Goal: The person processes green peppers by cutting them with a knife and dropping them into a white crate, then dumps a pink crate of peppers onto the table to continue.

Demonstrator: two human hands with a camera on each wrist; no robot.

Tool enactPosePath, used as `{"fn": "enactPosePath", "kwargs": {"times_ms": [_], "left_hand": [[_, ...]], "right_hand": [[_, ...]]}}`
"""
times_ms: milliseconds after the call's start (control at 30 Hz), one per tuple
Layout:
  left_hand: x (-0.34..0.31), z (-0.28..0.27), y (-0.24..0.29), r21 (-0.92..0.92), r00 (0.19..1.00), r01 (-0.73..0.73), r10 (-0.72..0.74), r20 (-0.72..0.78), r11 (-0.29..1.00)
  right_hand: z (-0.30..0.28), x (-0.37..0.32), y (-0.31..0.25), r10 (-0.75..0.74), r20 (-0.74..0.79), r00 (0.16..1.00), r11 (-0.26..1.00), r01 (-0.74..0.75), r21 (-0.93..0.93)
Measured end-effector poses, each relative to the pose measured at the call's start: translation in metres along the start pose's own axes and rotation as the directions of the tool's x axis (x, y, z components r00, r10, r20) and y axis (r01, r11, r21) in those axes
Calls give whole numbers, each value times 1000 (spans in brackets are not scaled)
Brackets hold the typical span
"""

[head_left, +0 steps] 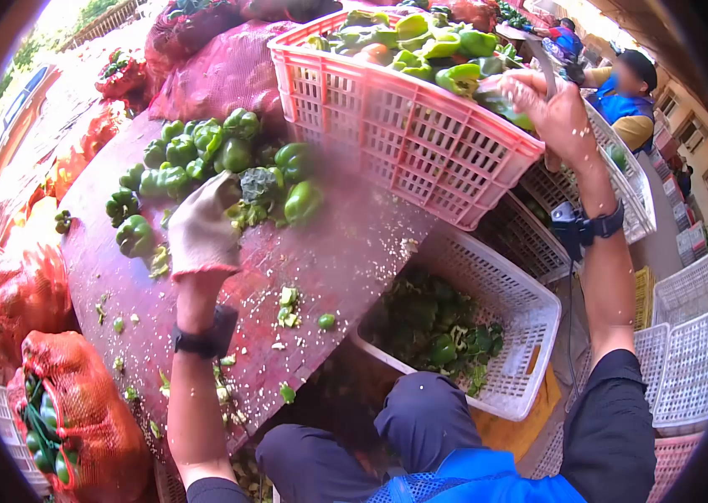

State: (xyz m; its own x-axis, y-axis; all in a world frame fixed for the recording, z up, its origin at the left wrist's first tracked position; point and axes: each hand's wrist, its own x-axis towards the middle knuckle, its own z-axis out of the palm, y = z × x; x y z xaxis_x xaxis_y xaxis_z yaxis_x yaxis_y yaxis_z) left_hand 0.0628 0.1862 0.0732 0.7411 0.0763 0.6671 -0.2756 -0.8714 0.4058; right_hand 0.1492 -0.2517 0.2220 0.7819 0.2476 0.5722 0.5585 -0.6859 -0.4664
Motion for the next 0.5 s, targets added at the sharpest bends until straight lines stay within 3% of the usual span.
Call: {"fn": "enactPosePath", "kwargs": {"times_ms": [33,67,100,167,200,233,267,300,367,500], "left_hand": [[15,7,14,37,999,-9,7,51,999],[25,21,16,-164,999,-5,12,40,987],[37,25,32,-202,998,-27,37,46,979],[53,47,33,-170,989,-126,111,-95,977],[57,54,31,-35,980,-138,131,-152,990],[59,52,30,-248,998,-31,18,-56,968],[62,49,29,-294,998,58,-62,-4,954],[64,48,28,-337,989,147,-139,47,930],[39,54,-3,-247,991,109,-87,101,963],[-26,60,-61,7,951,-186,179,252,982]], "right_hand": [[5,12,-8,82,26,996,995,-84,61],[12,24,-17,280,47,959,957,-283,57],[20,31,-23,286,58,956,956,-289,54],[39,38,-35,222,320,921,803,-359,476],[61,34,-30,-238,249,939,970,215,114],[89,25,-22,-633,349,691,647,720,-252],[119,3,-42,-331,341,880,922,379,-83],[148,-20,-59,23,397,917,996,-54,67],[218,-60,-10,147,375,916,989,-146,-31],[298,-95,41,149,371,917,987,-115,-113]]}}
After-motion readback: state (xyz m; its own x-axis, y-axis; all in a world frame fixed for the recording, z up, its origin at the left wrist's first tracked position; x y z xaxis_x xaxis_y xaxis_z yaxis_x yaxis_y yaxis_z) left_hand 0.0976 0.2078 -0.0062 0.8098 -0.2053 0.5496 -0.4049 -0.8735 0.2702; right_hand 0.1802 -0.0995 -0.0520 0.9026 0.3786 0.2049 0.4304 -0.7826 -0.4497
